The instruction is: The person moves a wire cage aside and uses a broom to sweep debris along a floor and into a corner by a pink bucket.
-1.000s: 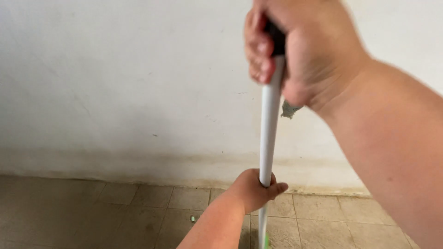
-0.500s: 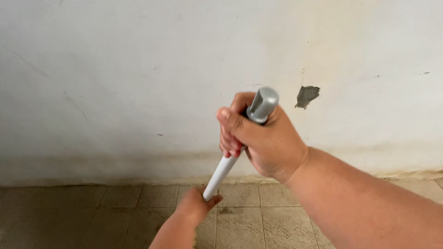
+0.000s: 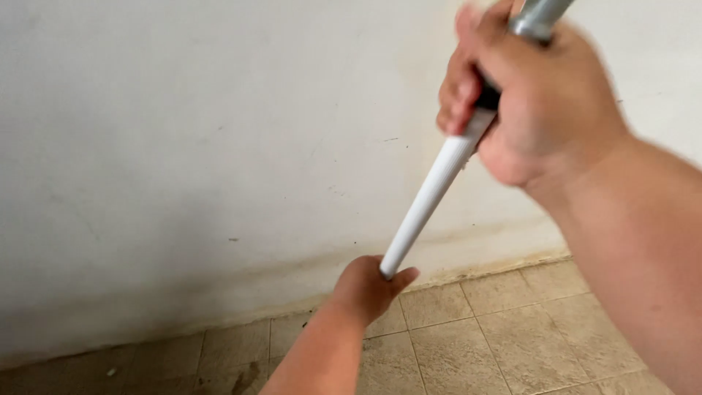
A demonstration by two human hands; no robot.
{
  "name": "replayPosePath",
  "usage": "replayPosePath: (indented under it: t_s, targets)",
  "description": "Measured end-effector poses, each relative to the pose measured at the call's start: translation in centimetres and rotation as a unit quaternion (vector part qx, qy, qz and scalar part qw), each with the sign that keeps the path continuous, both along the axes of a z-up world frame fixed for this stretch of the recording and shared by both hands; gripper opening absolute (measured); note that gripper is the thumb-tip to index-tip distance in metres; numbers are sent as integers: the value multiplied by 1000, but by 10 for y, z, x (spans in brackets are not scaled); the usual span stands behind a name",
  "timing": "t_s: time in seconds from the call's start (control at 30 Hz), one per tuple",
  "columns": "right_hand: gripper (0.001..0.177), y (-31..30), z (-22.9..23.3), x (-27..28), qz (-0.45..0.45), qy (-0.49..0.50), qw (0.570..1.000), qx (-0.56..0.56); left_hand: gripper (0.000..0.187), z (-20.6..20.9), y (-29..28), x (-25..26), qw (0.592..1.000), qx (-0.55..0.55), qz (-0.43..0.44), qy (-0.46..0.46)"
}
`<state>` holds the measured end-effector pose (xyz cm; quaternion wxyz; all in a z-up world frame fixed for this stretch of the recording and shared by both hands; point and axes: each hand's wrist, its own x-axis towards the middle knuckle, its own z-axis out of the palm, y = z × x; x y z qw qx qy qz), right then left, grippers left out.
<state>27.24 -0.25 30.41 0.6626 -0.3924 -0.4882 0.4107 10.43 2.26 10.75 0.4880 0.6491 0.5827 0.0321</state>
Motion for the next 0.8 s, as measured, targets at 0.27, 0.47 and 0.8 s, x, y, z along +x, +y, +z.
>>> replayPosePath:
  t_s: [0.27,0.47,0.8]
  targets:
    - [27,-1,2,-37,7,-234,972,-32,36,-27,23,69,988,2,-111,-112]
    - [28,13,-46,-41,72,-184,980,37,32,-84,62,29,995,4,-35,-94]
    - [21,59,-141,-67,154,41,987,-3,31,-148,92,-115,986,65,58,145]
